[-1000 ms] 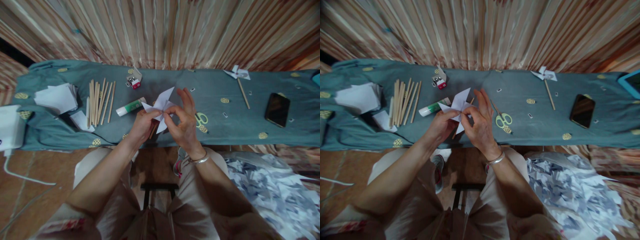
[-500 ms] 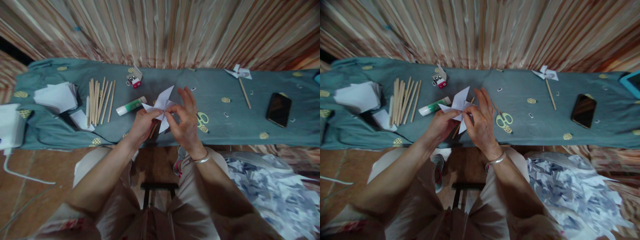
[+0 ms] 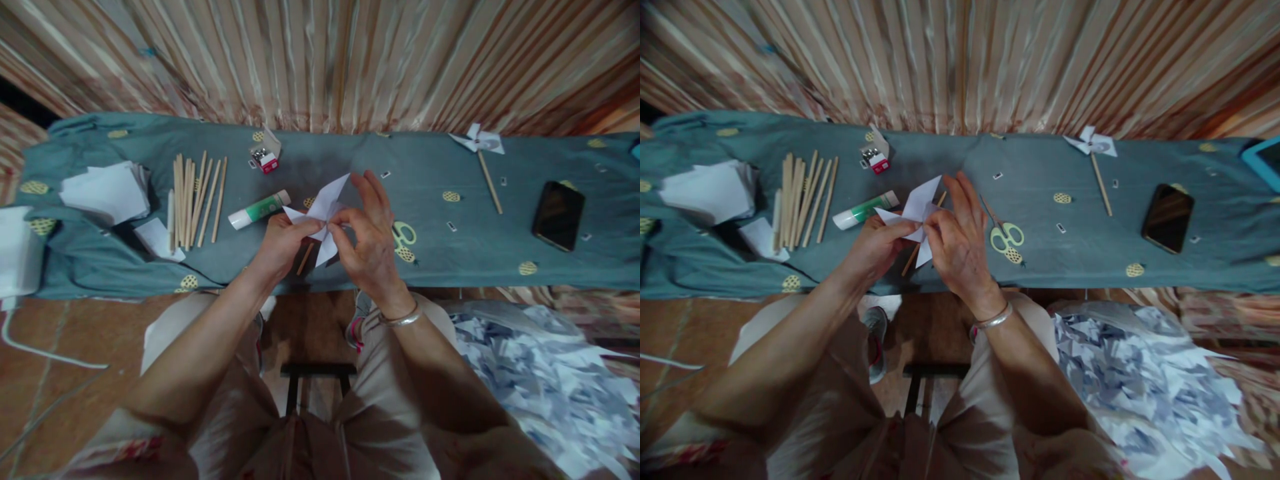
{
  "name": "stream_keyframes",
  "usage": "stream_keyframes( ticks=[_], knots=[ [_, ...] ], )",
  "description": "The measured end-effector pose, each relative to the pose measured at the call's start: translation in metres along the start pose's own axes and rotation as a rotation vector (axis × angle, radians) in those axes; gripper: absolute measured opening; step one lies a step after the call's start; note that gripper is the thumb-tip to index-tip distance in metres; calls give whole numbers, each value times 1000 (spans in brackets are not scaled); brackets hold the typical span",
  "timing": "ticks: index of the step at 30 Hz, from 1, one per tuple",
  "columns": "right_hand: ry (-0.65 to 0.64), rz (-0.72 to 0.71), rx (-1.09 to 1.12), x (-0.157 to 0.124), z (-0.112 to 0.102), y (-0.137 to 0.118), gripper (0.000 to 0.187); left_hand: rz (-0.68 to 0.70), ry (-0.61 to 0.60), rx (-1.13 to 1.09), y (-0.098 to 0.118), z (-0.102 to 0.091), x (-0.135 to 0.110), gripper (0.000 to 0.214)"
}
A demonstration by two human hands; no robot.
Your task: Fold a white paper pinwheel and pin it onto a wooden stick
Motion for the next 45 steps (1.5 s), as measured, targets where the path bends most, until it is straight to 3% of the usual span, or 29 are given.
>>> stream_keyframes(
  ticks=[24, 36, 38, 41, 43, 45],
  knots=[
    [27, 56, 46, -1, 0, 14, 9, 40, -46, 65, 3, 2, -2, 16],
    [12, 126, 131, -2, 2, 23, 11, 48, 59, 140, 7, -1, -2, 8],
    [24, 171, 157, -3, 1, 28, 17, 52, 41, 122, 7, -2, -2, 7],
    [30, 302, 240, -4, 2, 41, 43, 56, -8, 109, 6, -2, -1, 7],
    [-3, 408, 347, -5, 8, 50, 58, 47, -39, 114, 5, -2, -1, 10],
    [-75, 506, 496, -7, 16, 55, 59, 26, -61, 126, 5, -2, -2, 12]
  ],
)
Point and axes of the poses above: each hand's wrist, its own x-axis towards the middle knuckle, its own z-axis out of the palm, y = z × x, the point moved 7 cm from there along x, towards the middle knuckle, and after that the axes turned 2 degrees about x, right-handed, at the moved point
